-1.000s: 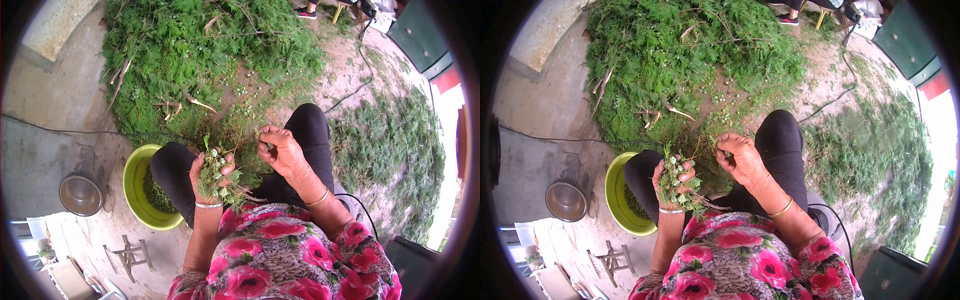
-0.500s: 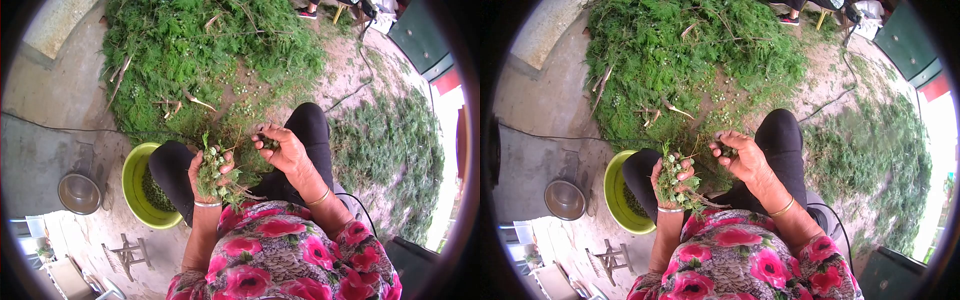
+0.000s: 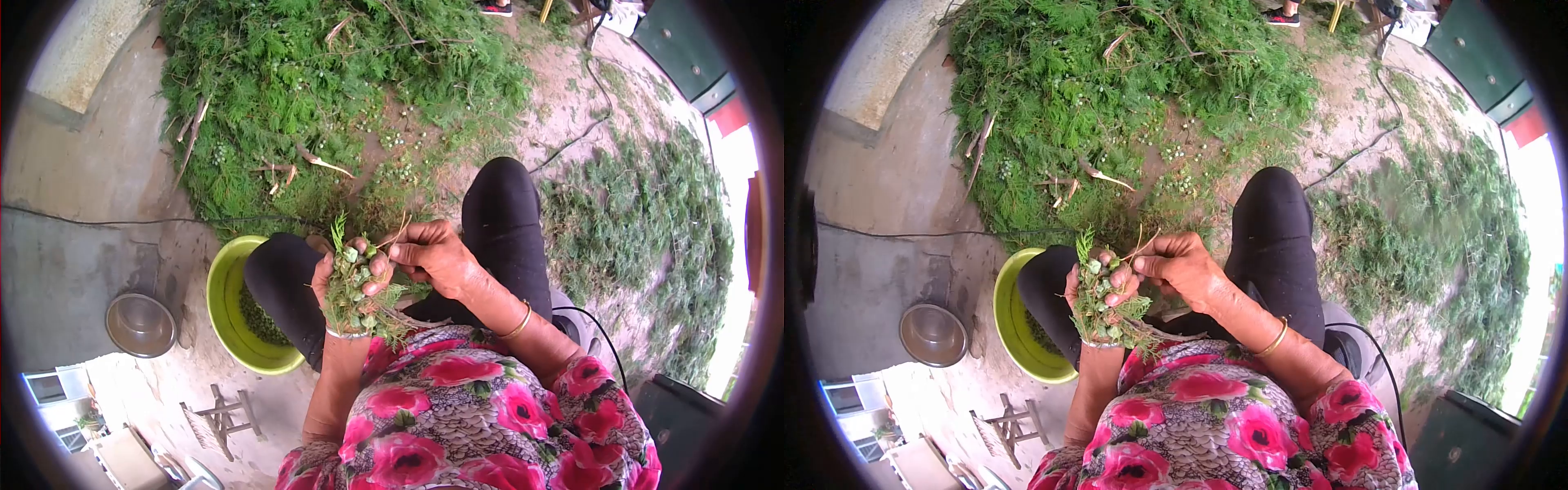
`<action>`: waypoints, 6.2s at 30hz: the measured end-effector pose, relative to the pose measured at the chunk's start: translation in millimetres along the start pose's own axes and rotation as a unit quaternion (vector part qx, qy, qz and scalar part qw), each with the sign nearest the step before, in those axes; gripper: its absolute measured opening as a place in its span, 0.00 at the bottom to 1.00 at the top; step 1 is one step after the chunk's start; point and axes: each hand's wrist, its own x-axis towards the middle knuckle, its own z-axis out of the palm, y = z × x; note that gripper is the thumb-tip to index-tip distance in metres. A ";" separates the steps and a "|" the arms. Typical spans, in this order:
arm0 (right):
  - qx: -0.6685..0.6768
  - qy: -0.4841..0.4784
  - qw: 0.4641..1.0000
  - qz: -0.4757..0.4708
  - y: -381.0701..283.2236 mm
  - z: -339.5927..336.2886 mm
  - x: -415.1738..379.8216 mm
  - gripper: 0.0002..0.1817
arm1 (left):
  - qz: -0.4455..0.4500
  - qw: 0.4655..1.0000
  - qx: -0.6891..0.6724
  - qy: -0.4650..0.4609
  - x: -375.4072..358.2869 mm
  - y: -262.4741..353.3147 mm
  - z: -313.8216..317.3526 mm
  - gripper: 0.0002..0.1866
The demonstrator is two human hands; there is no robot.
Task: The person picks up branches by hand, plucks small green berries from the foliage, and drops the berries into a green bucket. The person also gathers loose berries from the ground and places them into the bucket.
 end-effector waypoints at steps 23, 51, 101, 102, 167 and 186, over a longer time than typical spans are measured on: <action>-0.112 0.028 0.990 0.077 -2.1 -7.4 -10.0 0.08 | 0.032 0.999 -0.036 0.006 -0.4 11.7 -17.3 0.24; -0.374 0.047 0.914 -0.150 -16.0 40.9 -33.1 0.07 | 0.131 0.975 -0.055 0.170 -14.8 16.1 -36.3 0.20; 0.105 -0.040 0.994 0.014 -4.1 28.1 -25.9 0.07 | 0.133 0.957 -0.034 0.256 -23.8 23.1 -39.4 0.19; 0.103 -0.038 0.994 0.010 -8.0 27.9 -24.1 0.07 | 0.138 0.931 -0.001 0.337 -22.8 20.4 -33.3 0.18; -0.502 -0.025 0.864 -0.016 11.3 30.3 40.4 0.07 | 0.104 0.981 -0.007 0.163 -42.6 11.5 -54.1 0.20; -0.091 0.022 0.996 0.004 10.8 23.7 40.9 0.04 | 0.086 0.981 0.030 0.168 -41.9 14.5 -61.6 0.19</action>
